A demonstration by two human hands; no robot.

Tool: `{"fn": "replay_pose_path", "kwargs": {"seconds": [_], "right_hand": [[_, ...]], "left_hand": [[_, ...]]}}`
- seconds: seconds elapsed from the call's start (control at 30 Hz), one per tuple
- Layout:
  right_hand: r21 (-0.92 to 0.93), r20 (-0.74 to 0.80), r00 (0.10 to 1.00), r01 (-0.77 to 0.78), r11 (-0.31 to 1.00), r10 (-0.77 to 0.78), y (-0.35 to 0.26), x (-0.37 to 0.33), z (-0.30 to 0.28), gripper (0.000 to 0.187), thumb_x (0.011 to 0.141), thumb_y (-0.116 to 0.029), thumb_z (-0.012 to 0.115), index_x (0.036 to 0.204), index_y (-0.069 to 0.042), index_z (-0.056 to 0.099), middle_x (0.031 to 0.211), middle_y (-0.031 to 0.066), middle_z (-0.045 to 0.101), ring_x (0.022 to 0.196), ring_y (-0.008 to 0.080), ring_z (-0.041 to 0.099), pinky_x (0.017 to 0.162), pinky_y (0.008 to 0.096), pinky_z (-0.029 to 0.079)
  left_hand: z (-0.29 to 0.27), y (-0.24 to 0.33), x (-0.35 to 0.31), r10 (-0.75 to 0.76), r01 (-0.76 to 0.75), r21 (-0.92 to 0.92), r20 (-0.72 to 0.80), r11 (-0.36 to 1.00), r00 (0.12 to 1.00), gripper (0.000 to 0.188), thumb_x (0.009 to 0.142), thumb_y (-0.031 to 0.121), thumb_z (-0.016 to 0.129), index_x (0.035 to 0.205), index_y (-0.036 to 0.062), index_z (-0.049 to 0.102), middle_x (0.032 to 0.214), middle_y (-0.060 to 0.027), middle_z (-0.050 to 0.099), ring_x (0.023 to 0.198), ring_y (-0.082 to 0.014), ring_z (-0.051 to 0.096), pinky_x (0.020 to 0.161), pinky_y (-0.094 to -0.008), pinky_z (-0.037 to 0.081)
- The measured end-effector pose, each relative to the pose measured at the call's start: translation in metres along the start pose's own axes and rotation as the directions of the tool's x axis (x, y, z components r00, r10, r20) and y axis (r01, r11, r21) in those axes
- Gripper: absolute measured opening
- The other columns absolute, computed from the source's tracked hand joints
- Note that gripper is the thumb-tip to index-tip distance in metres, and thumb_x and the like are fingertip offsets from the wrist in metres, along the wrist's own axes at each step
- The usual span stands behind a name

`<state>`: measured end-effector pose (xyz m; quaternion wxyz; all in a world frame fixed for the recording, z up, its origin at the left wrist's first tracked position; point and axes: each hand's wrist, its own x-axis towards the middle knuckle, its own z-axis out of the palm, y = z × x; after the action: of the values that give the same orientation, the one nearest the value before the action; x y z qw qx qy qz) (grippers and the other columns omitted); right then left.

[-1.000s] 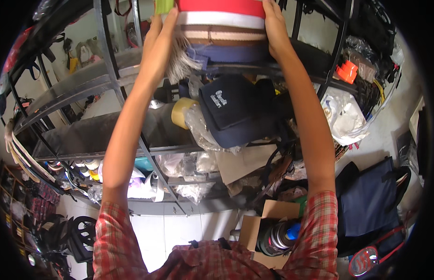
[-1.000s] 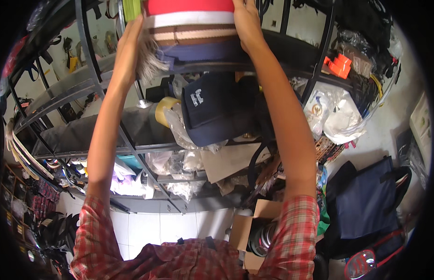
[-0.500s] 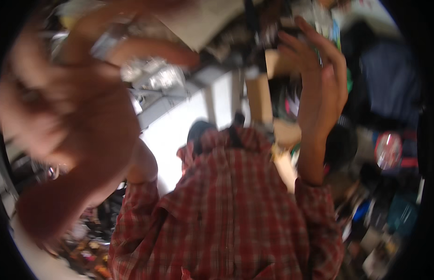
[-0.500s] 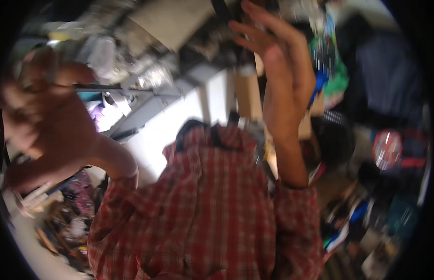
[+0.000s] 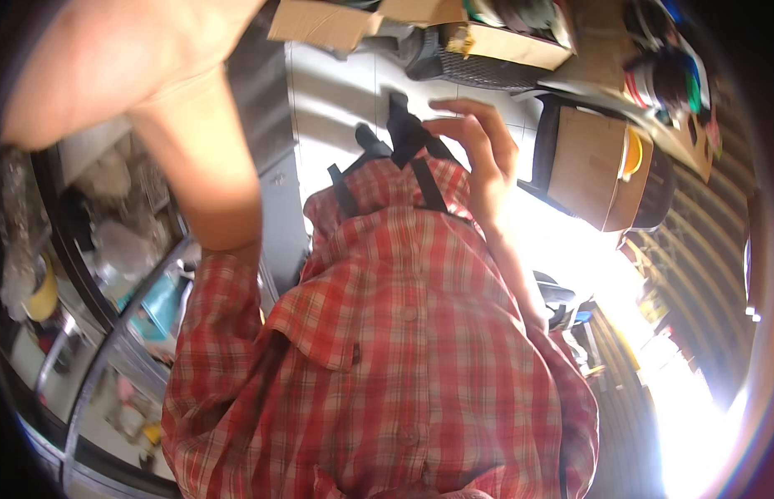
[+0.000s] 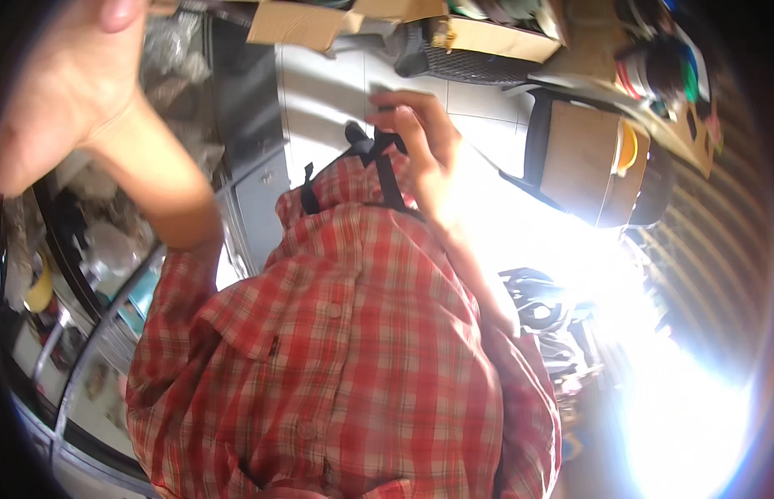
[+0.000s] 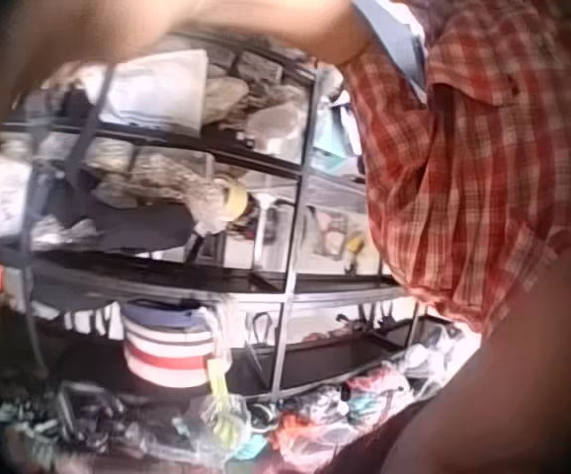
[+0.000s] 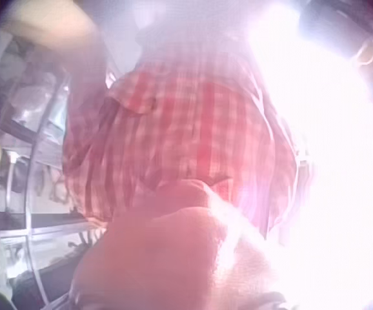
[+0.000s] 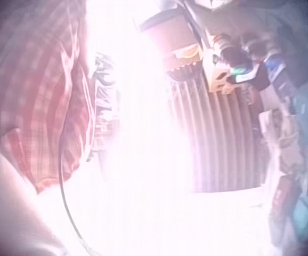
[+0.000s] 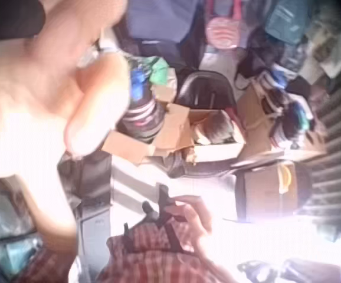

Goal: The person picks up circular spools of ribbon from a box on a chair and stacks them onto a metal shelf. They handle spools of various colors including black, brown, white, navy, and red.

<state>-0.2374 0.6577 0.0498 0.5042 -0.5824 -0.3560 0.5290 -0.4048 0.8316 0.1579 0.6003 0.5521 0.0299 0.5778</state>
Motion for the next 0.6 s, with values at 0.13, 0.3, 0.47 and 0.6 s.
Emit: {"fn": "replay_pose_path", "kwargs": {"seconds": [0.13, 0.3, 0.47, 0.6], "right_hand": [[0.068, -0.268, 0.961, 0.093, 0.993, -0.071, 0.019, -0.036, -0.053, 0.031, 0.1, -0.017, 0.039, 0.114, 0.007, 0.053, 0.112, 0.0202, 0.062, 0.095, 0.0259, 0.066, 0.089, 0.0373, 0.05], [0.139, -0.49, 0.864, 0.206, 0.969, -0.114, 0.019, -0.082, -0.14, 0.033, 0.101, -0.022, 0.042, 0.115, 0.005, 0.054, 0.112, 0.0186, 0.062, 0.096, 0.0248, 0.065, 0.089, 0.0358, 0.049], [0.192, -0.71, 0.701, 0.279, 0.941, -0.063, 0.045, -0.145, -0.238, 0.037, 0.101, -0.024, 0.04, 0.123, 0.005, 0.048, 0.118, 0.0211, 0.06, 0.1, 0.0283, 0.064, 0.091, 0.037, 0.049], [0.179, -0.799, 0.601, 0.211, 0.961, 0.017, 0.055, -0.186, -0.327, 0.035, 0.1, -0.023, 0.042, 0.121, 0.004, 0.051, 0.116, 0.0188, 0.061, 0.101, 0.027, 0.065, 0.092, 0.0371, 0.048]], "left_hand": [[0.071, -0.044, 0.01, -0.09, 0.126, -0.185, 0.188, 0.975, 0.978, 0.049, 0.098, 0.041, 0.044, 0.125, 0.0001, 0.049, 0.117, -0.0179, 0.059, 0.096, -0.0272, 0.064, 0.083, -0.0351, 0.05], [0.193, -0.111, 0.014, -0.169, 0.322, -0.373, 0.389, 0.87, 0.906, 0.048, 0.099, 0.041, 0.043, 0.126, 0.0005, 0.05, 0.119, -0.017, 0.06, 0.101, -0.0264, 0.063, 0.086, -0.0351, 0.049], [0.318, -0.218, -0.029, -0.362, 0.677, -0.462, 0.598, 0.573, 0.715, 0.048, 0.1, 0.041, 0.043, 0.126, 0.001, 0.05, 0.121, -0.0161, 0.06, 0.105, -0.0256, 0.062, 0.09, -0.035, 0.048], [0.355, -0.288, -0.12, -0.785, 0.823, 0.137, 0.418, 0.552, 0.457, 0.035, 0.099, 0.027, 0.047, 0.119, -0.0011, 0.053, 0.115, -0.0167, 0.062, 0.103, -0.0256, 0.063, 0.087, -0.0367, 0.049]]}}
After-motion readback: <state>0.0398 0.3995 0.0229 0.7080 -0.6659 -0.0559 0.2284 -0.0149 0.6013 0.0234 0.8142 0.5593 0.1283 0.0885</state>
